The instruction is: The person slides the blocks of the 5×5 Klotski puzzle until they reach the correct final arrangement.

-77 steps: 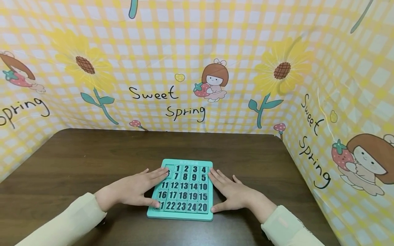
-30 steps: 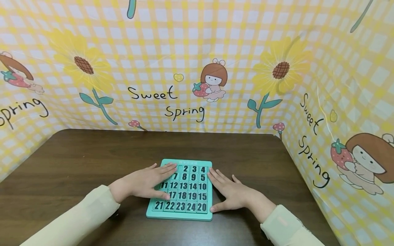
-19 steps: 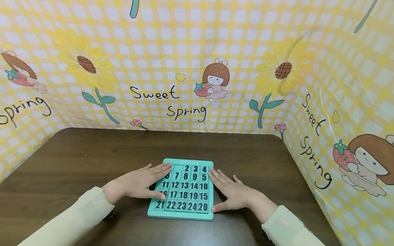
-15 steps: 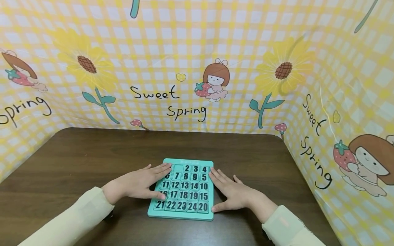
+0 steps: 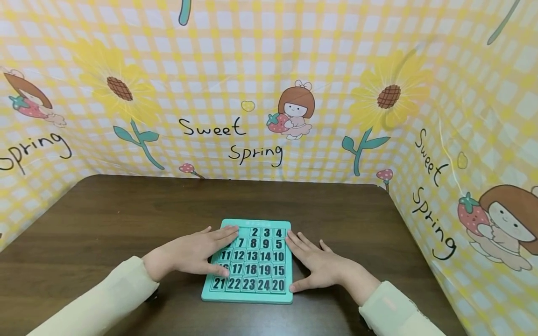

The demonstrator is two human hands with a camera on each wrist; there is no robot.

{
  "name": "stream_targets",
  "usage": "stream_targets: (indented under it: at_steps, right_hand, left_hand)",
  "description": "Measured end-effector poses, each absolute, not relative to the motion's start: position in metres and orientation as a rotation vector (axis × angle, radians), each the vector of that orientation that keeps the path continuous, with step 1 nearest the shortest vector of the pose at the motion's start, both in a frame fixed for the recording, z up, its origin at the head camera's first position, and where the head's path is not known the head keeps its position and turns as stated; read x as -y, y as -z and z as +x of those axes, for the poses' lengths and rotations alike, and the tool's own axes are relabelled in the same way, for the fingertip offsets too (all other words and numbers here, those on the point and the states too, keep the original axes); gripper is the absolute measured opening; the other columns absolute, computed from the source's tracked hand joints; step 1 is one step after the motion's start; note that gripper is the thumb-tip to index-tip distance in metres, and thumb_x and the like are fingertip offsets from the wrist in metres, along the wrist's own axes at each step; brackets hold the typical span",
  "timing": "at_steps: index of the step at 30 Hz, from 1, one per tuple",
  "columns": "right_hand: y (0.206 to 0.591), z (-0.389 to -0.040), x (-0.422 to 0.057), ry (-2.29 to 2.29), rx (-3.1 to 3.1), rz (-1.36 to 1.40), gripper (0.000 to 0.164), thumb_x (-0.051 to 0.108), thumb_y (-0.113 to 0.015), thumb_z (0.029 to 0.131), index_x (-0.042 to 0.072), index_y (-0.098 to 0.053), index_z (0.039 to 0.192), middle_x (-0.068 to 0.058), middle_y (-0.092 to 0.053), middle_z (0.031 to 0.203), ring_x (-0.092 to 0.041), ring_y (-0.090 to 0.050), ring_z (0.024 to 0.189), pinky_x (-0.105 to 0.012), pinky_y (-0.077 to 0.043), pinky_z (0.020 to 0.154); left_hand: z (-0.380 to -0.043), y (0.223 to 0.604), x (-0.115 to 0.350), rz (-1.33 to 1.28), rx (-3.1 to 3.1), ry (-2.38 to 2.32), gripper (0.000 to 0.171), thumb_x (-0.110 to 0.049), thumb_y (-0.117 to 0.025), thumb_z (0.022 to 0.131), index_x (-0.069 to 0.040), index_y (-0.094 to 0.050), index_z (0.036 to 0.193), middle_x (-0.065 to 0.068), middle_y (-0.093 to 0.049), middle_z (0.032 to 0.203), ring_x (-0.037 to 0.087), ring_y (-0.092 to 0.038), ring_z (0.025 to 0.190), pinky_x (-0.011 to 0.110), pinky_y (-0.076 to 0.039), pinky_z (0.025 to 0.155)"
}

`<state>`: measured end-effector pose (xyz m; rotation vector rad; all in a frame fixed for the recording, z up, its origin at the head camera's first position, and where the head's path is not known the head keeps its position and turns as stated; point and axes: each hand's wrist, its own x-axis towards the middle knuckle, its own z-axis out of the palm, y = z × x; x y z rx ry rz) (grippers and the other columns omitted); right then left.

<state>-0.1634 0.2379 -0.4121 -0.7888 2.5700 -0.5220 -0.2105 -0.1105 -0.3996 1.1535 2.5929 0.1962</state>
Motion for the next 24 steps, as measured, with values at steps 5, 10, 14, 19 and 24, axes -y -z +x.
stream_targets:
  at_steps: [5,10,14,19,24]
  right_hand:
    - [0.411,-0.163,-0.237,0.533,-2.560,-0.786,0.111,0.069,-0.064,0.084,0.018,-0.004,0.162,-0.001,0.004,0.169,-0.032,0.002,0.156,-0.077,-0.005,0.112]
    - [0.413,-0.163,-0.238,0.534,-2.564,-0.781,0.111,0.070,-0.063,0.083,0.019,-0.004,0.162,0.000,0.003,0.169,-0.031,0.002,0.156,-0.077,-0.005,0.112]
    - [0.415,-0.163,-0.238,0.535,-2.571,-0.779,0.112,0.070,-0.064,0.082,0.020,-0.004,0.162,0.001,0.003,0.169,-0.030,0.002,0.156,-0.076,-0.006,0.113]
    - [0.415,-0.163,-0.238,0.527,-2.577,-0.793,0.111,0.070,-0.064,0.083,0.019,-0.005,0.162,-0.001,0.002,0.170,-0.032,0.001,0.156,-0.077,-0.007,0.112]
    - [0.415,-0.163,-0.240,0.518,-2.583,-0.799,0.111,0.070,-0.063,0.083,0.019,-0.004,0.162,-0.001,0.002,0.170,-0.032,0.001,0.156,-0.077,-0.006,0.112]
  left_hand:
    - [-0.214,0.400,0.097,1.240,-2.568,-0.165,0.099,-0.075,-0.050,0.088,-0.013,-0.022,0.160,0.003,-0.015,0.168,0.020,-0.015,0.156,0.059,-0.019,0.122]
    - [-0.219,0.400,0.084,1.244,-2.566,-0.144,0.097,-0.075,-0.049,0.088,-0.015,-0.021,0.160,-0.001,-0.014,0.168,0.017,-0.013,0.156,0.058,-0.019,0.122]
    - [-0.221,0.402,0.079,1.236,-2.569,-0.129,0.097,-0.076,-0.048,0.088,-0.016,-0.021,0.160,-0.003,-0.013,0.168,0.015,-0.012,0.156,0.058,-0.021,0.121]
    - [-0.223,0.405,0.078,1.212,-2.566,-0.120,0.097,-0.078,-0.047,0.087,-0.018,-0.022,0.160,-0.005,-0.012,0.168,0.014,-0.012,0.156,0.057,-0.020,0.122]
    - [-0.225,0.406,0.082,1.199,-2.575,-0.112,0.098,-0.080,-0.044,0.087,-0.019,-0.022,0.160,-0.005,-0.012,0.168,0.013,-0.011,0.156,0.057,-0.019,0.123]
